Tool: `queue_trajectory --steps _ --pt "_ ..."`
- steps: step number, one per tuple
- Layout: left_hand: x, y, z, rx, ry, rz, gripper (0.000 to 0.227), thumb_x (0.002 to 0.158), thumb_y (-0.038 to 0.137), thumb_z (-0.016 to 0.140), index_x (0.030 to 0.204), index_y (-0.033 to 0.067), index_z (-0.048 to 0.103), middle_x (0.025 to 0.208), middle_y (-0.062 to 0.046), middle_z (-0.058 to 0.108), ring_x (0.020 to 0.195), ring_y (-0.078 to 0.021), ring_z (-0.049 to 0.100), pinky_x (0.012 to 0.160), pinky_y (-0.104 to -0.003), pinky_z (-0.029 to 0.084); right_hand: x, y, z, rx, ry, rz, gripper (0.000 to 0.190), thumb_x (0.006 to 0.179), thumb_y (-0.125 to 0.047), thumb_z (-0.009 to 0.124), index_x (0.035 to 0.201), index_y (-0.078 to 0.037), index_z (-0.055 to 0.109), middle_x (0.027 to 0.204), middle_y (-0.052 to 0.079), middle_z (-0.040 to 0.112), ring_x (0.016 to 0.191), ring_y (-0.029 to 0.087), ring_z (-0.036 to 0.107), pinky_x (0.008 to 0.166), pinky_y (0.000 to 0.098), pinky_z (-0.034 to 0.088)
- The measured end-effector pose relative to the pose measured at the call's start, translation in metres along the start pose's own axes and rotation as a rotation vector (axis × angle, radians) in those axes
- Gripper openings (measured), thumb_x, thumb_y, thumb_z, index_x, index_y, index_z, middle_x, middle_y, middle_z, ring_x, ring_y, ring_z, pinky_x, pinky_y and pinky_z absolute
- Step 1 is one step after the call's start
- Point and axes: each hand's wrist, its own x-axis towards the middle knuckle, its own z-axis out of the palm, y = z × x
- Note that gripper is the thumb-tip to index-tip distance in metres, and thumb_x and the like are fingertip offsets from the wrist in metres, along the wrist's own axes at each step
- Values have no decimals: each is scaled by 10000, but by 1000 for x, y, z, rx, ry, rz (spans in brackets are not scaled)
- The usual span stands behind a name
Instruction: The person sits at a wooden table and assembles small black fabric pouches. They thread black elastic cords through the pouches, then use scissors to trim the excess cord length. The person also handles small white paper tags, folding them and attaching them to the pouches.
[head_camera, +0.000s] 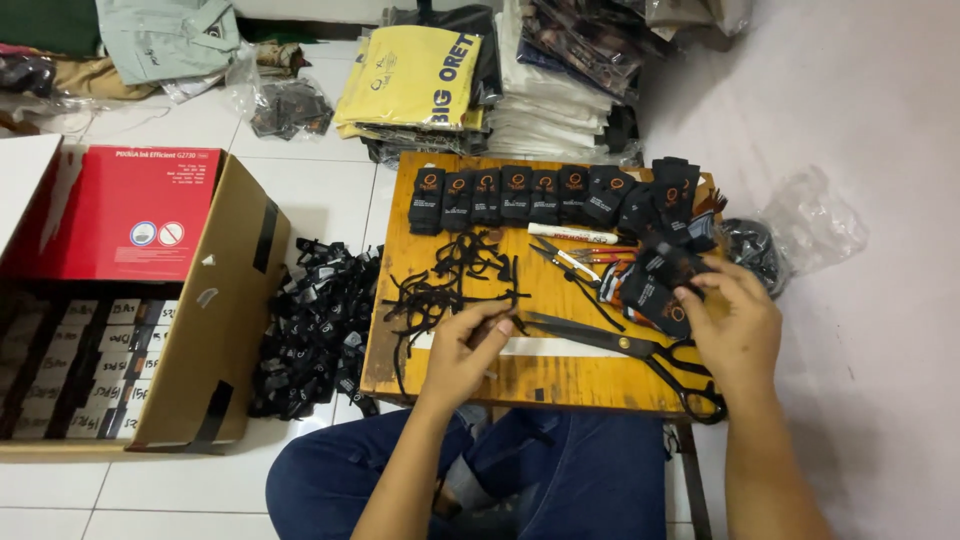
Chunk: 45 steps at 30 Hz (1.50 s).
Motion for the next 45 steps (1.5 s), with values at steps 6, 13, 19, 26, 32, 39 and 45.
queue_trajectory --steps 6,13,19,26,32,39,45 --pt "1 -4 4 -330 -51 138 407 831 163 430 1163 -70 464 1049 -192 569 933 -216 497 826 -343 391 -13 -8 -16 -3 -29 -88 100 808 -111 649 832 -20 614 969 124 583 931 327 568 819 397 439" --pt "-6 12 1 24 125 334 352 782 155 347 935 -64 576 1237 -164 321 1159 -282 304 1001 -389 227 -58 -32 -26 -165 -216 -203 114 700 -119 582 796 -59 594 976 16 621 912 180 566 778 298 420" --pt "-7 7 -3 -57 251 287 336 801 190 320 708 -13 571 1099 -132 371 969 -227 351 875 -332 284 -70 -10 -34 -128 -189 -330 222 615 1 596 830 -42 561 1036 40 603 962 209 543 844 327 412" --pt "-12 12 -2 -88 212 345 441 825 233 280 630 -27 577 1046 -139 456 947 -228 398 856 -315 311 -75 17 -48 -51 -169 -183 190 630 79 533 797 -3 573 1004 61 624 954 213 565 862 309 422" --pt "-12 -1 -3 -68 340 459 348 849 135 224 584 44 430 945 -133 495 871 -199 445 795 -303 381 -72 9 -54 -70 -135 -113 177 648 60 561 807 -9 598 1014 60 625 1013 220 540 902 323 411" --pt "-77 68 26 256 -115 446 114 631 106 642 721 66 585 901 -68 617 790 -216 580 757 -333 416 -71 -22 -50 88 -370 -380 156 624 -103 627 778 -106 652 854 -26 647 744 112 610 679 239 467" --pt "-106 53 43 229 -477 37 824 735 554 477 1220 -92 315 1173 -274 456 1054 -369 490 853 -397 389 -57 -86 -47 346 -579 -674 108 629 -121 589 718 -142 646 815 -28 604 690 122 578 606 239 448"
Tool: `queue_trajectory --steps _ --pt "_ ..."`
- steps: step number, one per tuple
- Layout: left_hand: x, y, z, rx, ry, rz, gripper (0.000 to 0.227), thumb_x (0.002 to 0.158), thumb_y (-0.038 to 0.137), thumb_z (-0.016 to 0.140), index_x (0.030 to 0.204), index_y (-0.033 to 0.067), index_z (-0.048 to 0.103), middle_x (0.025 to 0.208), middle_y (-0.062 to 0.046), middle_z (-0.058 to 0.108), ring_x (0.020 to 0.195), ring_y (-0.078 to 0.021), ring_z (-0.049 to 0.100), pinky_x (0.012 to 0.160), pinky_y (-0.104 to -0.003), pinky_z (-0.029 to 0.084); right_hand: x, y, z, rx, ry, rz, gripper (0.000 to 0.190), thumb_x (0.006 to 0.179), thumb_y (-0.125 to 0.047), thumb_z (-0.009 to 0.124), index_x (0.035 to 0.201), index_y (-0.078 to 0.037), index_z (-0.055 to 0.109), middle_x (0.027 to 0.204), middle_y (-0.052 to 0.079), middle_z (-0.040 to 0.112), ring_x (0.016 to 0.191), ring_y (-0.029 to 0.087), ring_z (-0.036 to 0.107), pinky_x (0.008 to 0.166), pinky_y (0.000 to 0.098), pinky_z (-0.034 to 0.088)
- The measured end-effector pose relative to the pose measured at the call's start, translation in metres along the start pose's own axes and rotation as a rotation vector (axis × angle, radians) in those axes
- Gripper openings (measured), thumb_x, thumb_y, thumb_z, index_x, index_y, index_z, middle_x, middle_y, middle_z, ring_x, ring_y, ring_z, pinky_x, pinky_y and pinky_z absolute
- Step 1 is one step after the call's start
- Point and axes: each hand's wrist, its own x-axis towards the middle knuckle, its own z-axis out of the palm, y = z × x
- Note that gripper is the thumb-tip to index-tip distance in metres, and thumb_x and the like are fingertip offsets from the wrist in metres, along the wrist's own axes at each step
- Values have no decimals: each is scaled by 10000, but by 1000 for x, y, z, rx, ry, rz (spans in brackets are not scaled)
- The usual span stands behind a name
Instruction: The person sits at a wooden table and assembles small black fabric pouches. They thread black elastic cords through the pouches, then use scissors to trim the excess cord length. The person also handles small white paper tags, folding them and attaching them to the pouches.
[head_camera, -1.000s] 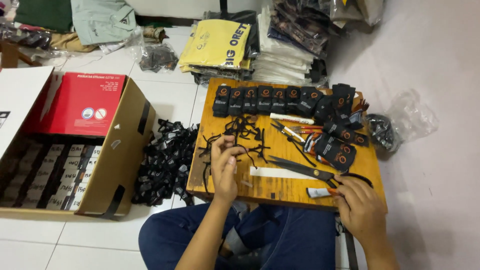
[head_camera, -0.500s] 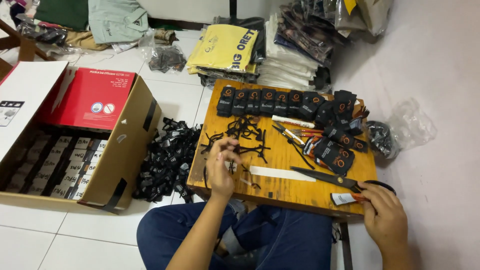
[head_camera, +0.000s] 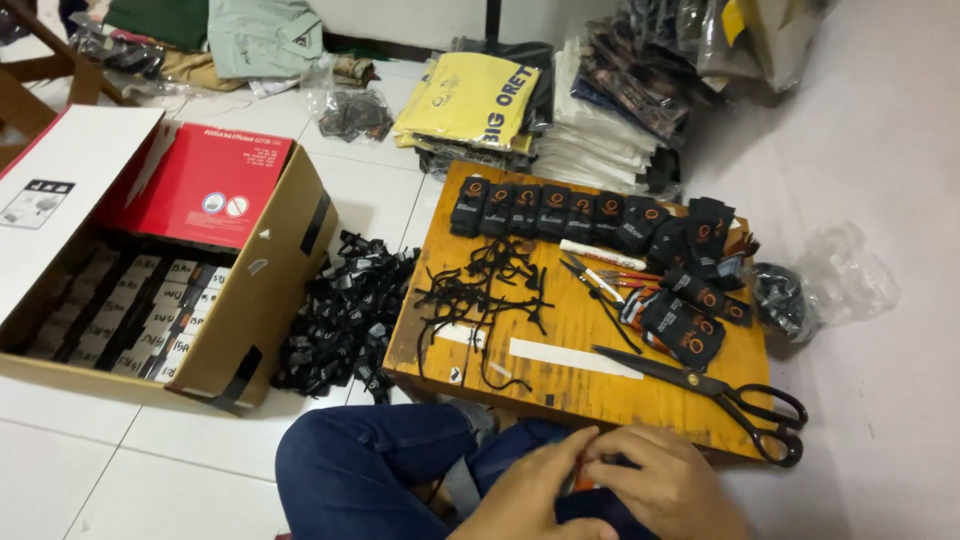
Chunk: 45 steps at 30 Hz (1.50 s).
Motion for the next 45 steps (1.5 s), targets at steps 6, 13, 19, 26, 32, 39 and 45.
queue_trajectory --steps 6,13,19,26,32,39,45 --pt "-29 -57 17 -927 -122 -327 287 941 269 390 927 18 530 803 -53 563 692 -87 507 664 -190 424 -9 -5 31 271 17 145 153 591 -29 649 713 -115 685 936 13 651 752 113 664 634 194 532" --pt "-38 -64 6 -969 71 -569 192 856 115 550 815 -55 628 622 -122 624 474 -94 534 470 -159 416 -9 15 35 282 123 362 274 643 -30 625 911 -74 657 1037 54 638 890 164 627 745 250 496" --pt "-31 -53 0 -1016 413 -758 212 789 59 565 862 -125 641 711 -226 675 568 -208 621 546 -247 491 -5 56 9 -253 524 595 238 710 3 625 948 15 609 960 124 596 829 231 567 743 300 442" --pt "-24 -41 -6 -1155 450 -764 290 848 94 423 996 -105 572 917 -234 654 763 -257 637 676 -303 504 -9 101 9 -443 434 601 265 721 -124 690 970 -41 654 924 120 536 845 263 504 756 341 415" --pt "-23 -27 -17 -1157 448 -708 304 843 97 412 991 -107 581 937 -230 652 781 -241 642 663 -275 506 -9 99 12 -439 451 668 271 671 -42 730 932 -60 659 786 52 555 739 208 470 688 301 395" --pt "-22 -33 -15 -1142 416 -729 285 840 98 429 958 -112 581 919 -233 653 777 -241 646 637 -269 509 -3 33 27 96 441 427 156 532 55 690 584 -57 596 677 17 522 670 138 493 598 231 397" --pt "-31 -60 5 -1178 361 -646 179 843 68 492 777 -48 611 567 -36 513 472 -44 395 440 -158 278 0 6 51 655 9 239 185 565 78 648 634 -89 688 912 56 504 690 113 419 567 191 344"
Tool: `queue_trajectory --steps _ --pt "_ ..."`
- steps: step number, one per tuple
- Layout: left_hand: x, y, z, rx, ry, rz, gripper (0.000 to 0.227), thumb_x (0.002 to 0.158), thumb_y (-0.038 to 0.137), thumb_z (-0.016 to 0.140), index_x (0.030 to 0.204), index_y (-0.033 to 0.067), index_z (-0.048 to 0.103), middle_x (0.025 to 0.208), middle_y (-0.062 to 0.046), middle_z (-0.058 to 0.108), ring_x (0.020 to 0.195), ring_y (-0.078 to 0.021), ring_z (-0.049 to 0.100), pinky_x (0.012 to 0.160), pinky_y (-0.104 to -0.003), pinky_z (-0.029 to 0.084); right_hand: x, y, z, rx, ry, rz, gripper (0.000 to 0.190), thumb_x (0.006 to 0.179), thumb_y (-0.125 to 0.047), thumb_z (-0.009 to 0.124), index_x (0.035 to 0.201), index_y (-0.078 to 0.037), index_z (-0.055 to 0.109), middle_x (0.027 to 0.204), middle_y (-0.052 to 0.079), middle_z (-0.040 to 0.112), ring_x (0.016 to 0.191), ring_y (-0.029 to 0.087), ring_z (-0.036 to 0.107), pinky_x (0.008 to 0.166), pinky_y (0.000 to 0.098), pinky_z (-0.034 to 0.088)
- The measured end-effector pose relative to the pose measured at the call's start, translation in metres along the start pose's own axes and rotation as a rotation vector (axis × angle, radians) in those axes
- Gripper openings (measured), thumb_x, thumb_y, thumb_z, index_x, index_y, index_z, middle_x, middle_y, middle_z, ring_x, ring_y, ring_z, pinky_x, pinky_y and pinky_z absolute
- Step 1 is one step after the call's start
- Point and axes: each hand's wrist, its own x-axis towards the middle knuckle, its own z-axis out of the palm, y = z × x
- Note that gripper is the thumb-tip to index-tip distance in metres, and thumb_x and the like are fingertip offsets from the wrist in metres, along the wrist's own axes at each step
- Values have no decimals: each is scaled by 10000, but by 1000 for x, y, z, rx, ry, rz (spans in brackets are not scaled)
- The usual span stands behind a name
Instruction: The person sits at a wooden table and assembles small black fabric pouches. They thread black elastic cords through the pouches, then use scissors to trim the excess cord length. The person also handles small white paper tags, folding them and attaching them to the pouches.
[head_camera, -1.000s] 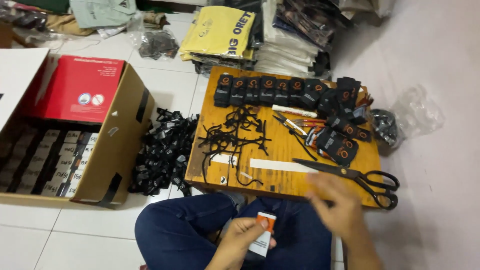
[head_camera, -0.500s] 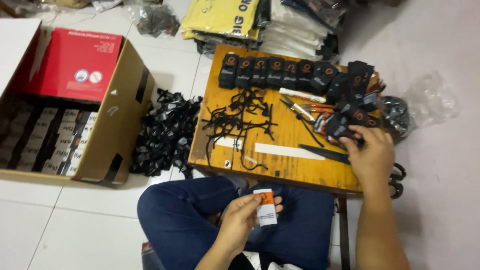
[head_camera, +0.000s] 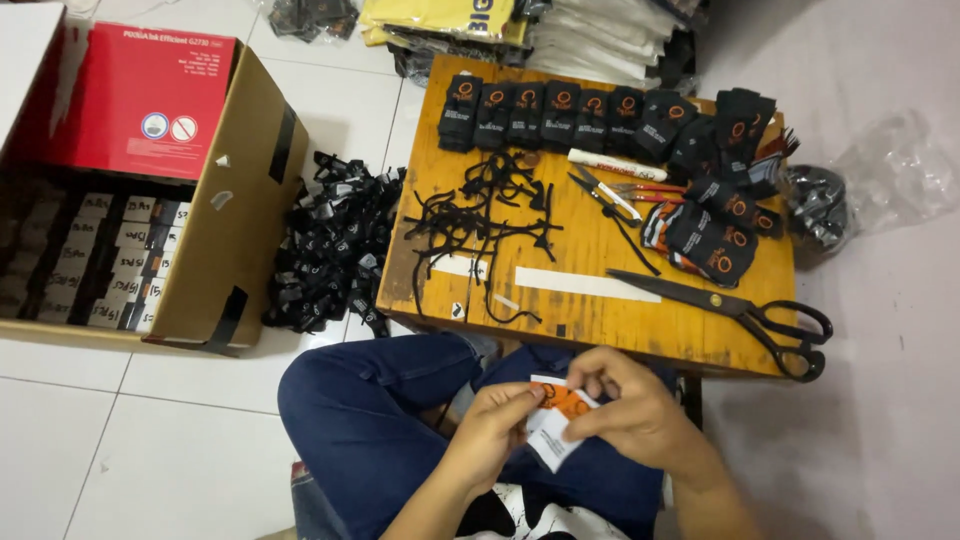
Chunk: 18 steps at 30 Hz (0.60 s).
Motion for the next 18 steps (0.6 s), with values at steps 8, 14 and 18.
queue_trajectory --steps 8,14,18 --pt "-10 19 15 212 -105 -27 218 823 76 524 934 -93 605 799 -181 655 656 -163 622 627 -217 506 2 -1 1 -75 -16 77 298 634 93 464 773 -73 669 1206 138 439 997 241 486 759 291 415" --pt "-6 13 13 170 -71 19 173 830 23 511 936 -77 603 789 -143 639 694 -160 621 642 -220 503 -8 8 7 51 229 209 240 606 3 636 837 18 572 875 93 569 656 121 521 572 207 453" --pt "-6 13 15 228 -98 57 187 814 7 525 966 -66 606 795 -123 648 643 -111 600 594 -170 473 -8 11 15 -117 313 254 156 566 16 683 712 -4 633 694 28 628 519 81 503 478 170 418"
